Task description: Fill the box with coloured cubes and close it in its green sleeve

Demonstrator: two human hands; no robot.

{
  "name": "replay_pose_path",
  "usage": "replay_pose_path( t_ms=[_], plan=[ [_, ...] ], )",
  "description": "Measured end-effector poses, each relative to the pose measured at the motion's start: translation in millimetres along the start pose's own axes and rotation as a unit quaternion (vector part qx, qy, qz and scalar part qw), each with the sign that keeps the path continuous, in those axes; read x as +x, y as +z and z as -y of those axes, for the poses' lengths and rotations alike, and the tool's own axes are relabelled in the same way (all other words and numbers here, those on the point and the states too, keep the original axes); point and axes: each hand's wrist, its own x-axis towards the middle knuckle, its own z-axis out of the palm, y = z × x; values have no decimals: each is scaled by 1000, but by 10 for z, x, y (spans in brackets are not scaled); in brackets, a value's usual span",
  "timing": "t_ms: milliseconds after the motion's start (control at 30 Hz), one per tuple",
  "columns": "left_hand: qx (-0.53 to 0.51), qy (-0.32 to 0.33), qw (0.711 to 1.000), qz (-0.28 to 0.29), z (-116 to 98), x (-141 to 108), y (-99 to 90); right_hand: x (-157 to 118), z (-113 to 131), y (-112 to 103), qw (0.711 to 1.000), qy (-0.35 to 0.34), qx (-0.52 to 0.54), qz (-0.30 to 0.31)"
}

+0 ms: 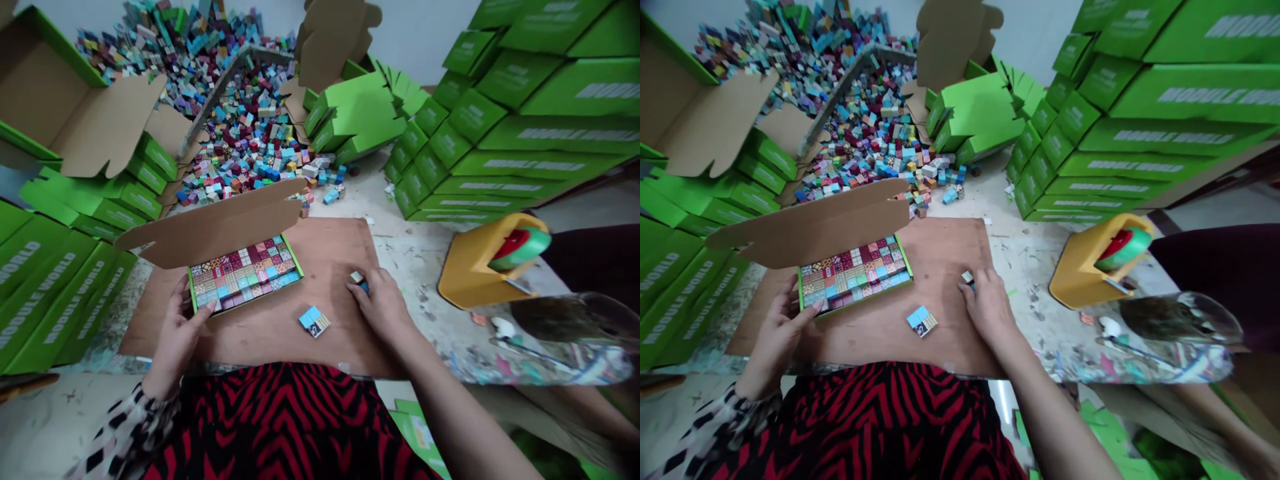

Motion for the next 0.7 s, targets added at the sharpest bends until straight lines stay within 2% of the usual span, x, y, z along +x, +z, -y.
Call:
replay_pose_path(
  t_ms=[133,300,400,467,533,600,667,700],
  plan=[
    [-2,-2,1000,-8,-23,-16,16,5,-15,-75,1000,-13,-21,17],
    [7,30,1000,9,4,-58,35,-44,-74,-107,998,-4,-15,57],
    [21,42,999,4,60,-70,19,18,-121,-36,999,-21,8,34],
    [27,45,999,3,103,-70,3,91,-69,-20,999,-40,23,11],
    [37,53,998,3,143,-67,-13,158,112,-62,997,-64,50,-15],
    [51,64,997,4,179,-63,-27,201,425,-145,989,-104,100,-24],
    [65,72,995,-2,211,-60,-38,224,815,-211,972,-166,166,22],
    [70,72,995,-6,226,-58,-42,235,1012,-223,958,-210,185,68]
  ],
)
